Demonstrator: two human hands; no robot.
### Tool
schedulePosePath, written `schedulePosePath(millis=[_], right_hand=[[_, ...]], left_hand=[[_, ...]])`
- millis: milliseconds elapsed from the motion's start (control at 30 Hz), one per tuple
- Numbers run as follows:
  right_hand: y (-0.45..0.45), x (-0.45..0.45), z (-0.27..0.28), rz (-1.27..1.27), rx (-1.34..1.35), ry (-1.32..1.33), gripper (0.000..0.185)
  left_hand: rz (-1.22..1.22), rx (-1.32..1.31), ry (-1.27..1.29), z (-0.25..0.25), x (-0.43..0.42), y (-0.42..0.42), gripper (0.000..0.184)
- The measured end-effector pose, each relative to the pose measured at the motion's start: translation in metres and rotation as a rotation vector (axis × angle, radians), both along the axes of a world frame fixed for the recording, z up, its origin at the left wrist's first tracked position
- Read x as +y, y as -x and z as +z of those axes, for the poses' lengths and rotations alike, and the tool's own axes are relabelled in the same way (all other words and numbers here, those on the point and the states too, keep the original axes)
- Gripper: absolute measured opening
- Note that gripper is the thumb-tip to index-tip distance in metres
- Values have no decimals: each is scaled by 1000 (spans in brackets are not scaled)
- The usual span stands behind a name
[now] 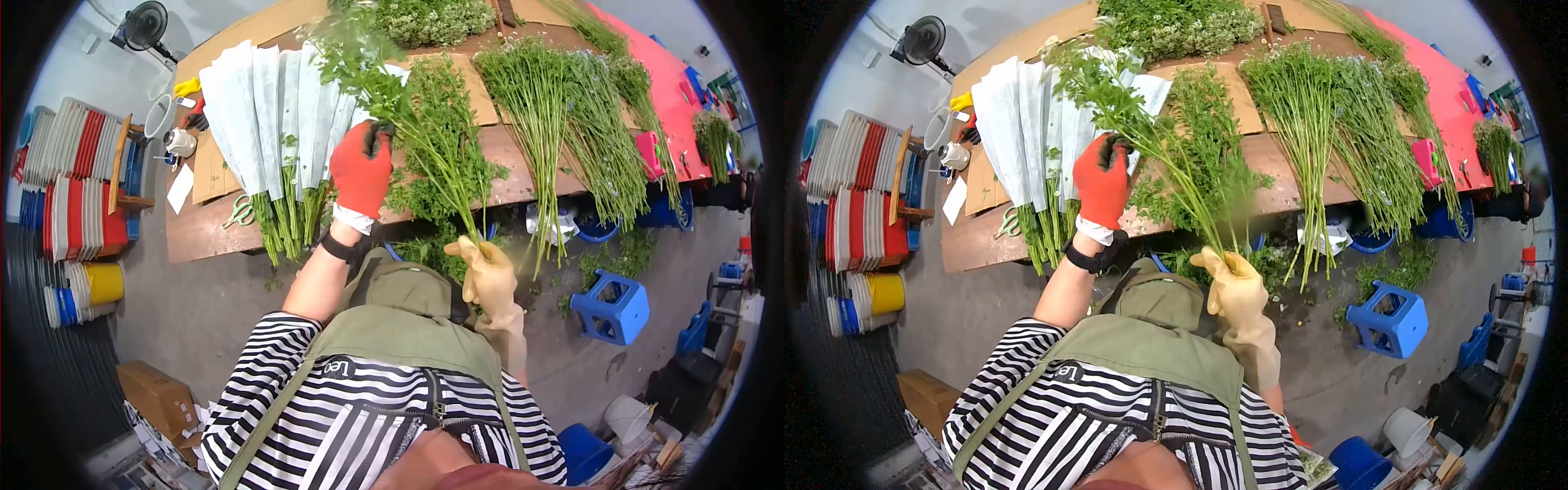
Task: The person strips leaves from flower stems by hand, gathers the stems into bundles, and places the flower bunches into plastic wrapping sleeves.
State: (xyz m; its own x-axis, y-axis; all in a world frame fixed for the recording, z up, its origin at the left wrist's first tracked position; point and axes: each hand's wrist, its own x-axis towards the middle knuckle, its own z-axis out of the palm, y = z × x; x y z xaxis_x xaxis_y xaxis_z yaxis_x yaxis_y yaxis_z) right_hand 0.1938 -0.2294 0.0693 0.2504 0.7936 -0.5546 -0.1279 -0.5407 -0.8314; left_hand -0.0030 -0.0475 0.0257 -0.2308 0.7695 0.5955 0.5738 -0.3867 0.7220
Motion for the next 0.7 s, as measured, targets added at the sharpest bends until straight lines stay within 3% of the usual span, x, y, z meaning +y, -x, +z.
schedulePosePath(millis=[33,67,133,233,267,433,667,700], right_hand=[[0,1,1,9,1,13,29],[-5,-1,-3,9,13,10,30],[-22,-7,-11,11,32,2,30],[-25,-4,-3,-24,13,28,30],[-24,-1,0,-36,9,24,30],[-18,4,5,-57,-20,14,28],[-15,-4,2,-36,-57,-43,19],[-15,-6,2,-26,-77,-66,17]], left_hand=[[71,-8,-4,12,1,4,13],[109,-217,248,27,4,14,12],[-7,-477,271,27,27,48,24],[-136,-215,179,65,1,36,28],[-269,-310,26,64,-3,22,33],[-192,136,147,83,-31,-11,53],[-133,313,129,2,-10,0,46],[-54,429,15,-11,-4,7,44]])
